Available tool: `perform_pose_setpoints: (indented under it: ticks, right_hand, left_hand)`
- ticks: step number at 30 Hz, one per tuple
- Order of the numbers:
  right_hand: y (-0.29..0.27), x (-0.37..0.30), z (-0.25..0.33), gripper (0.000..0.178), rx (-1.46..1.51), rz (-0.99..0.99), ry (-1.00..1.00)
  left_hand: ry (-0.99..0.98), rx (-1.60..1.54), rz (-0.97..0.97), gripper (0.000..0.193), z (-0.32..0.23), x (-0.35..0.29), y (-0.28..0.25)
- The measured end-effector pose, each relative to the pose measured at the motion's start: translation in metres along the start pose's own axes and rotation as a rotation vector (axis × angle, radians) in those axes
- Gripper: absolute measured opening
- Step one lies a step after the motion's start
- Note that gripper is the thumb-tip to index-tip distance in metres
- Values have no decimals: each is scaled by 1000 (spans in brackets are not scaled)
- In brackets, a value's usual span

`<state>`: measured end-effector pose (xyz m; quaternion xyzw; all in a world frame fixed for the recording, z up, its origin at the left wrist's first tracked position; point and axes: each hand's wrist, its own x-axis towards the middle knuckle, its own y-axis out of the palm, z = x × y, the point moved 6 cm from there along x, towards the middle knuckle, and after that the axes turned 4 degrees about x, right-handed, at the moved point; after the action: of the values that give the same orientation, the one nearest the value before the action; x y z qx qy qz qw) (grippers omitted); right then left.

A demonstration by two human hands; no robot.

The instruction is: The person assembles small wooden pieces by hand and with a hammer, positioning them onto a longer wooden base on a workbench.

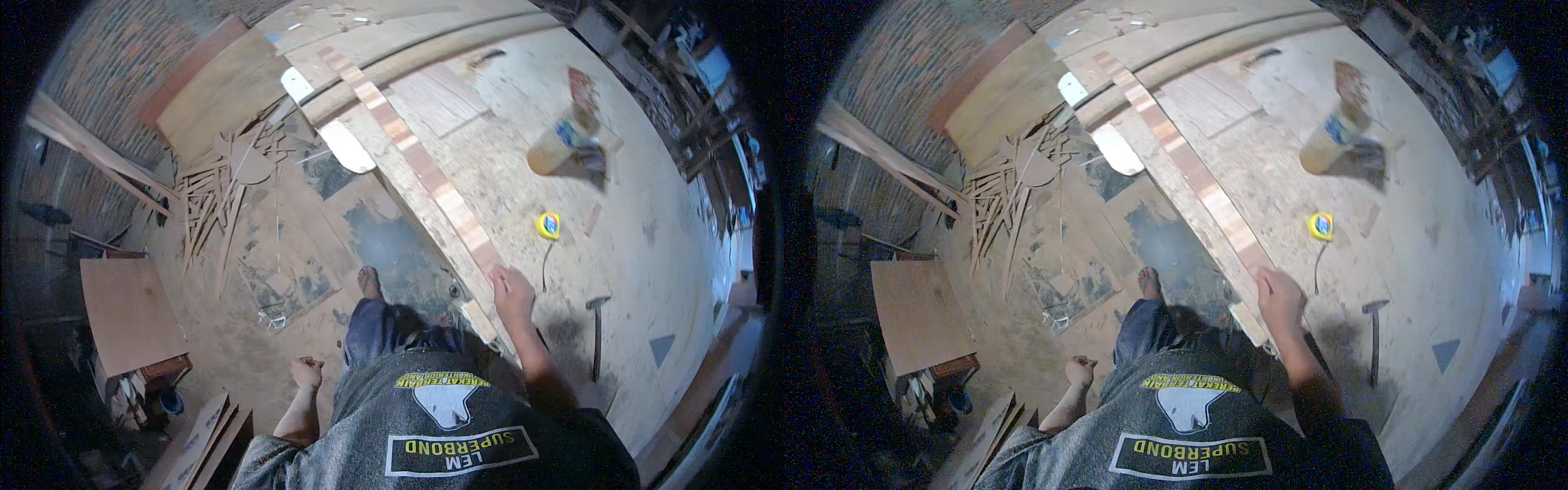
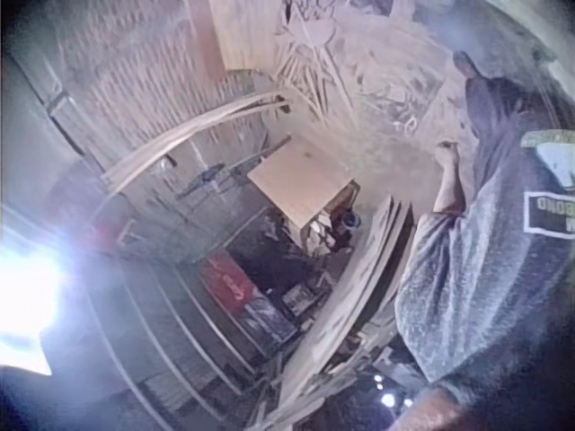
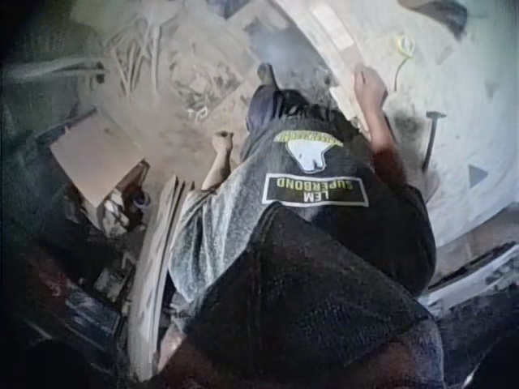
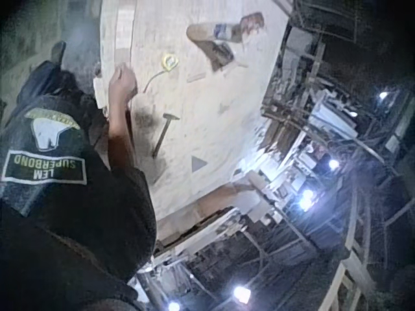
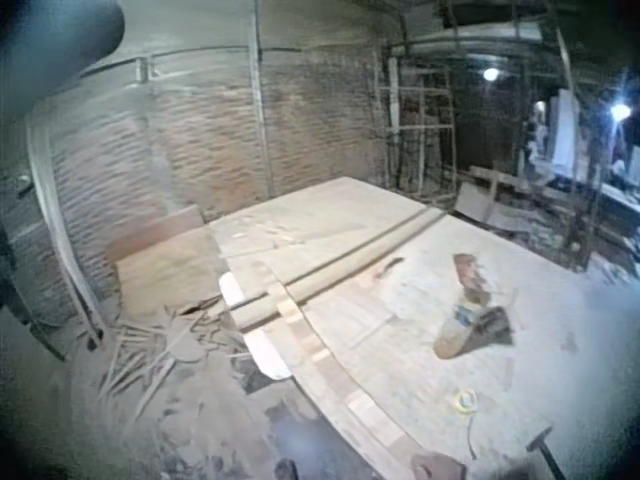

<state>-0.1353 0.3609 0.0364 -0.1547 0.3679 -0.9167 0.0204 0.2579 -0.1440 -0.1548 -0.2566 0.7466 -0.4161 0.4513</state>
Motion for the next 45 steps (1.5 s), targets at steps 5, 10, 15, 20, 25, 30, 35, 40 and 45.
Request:
perform_pose_setpoints:
  ticks: [5, 10, 15, 20, 25, 30, 35, 40, 45]
  right_hand:
    - [73, 26, 66, 14, 216, 82, -26]
    - [170, 81, 134, 28, 203, 152, -138]
    - [250, 157, 228, 24, 221, 45, -210]
    - [299, 215, 275, 14, 111, 66, -208]
    - [331, 277, 269, 7, -121, 157, -240]
    - [353, 359, 233, 12, -80, -42, -78]
    - [422, 507, 221, 15, 17, -83, 24]
    - [512, 653, 325, 9, 125, 41, -184]
    - [570, 707, 438, 11, 391, 1, -504]
  left_hand:
    - [85, -166, 86, 43, -28, 36, 2]
    - [143, -53, 286, 46, -38, 138, -12]
    - [155, -262, 102, 66, -39, 265, -111]
    - [10, -381, 35, 77, 1, 359, -176]
    - [110, -146, 88, 61, -9, 415, -173]
    - [65, -323, 406, 41, -34, 429, -143]
    - [124, -233, 146, 34, -58, 463, -154]
    - [-57, -366, 279, 38, -106, 504, -202]
    - [-33, -391, 372, 43, -143, 579, -250]
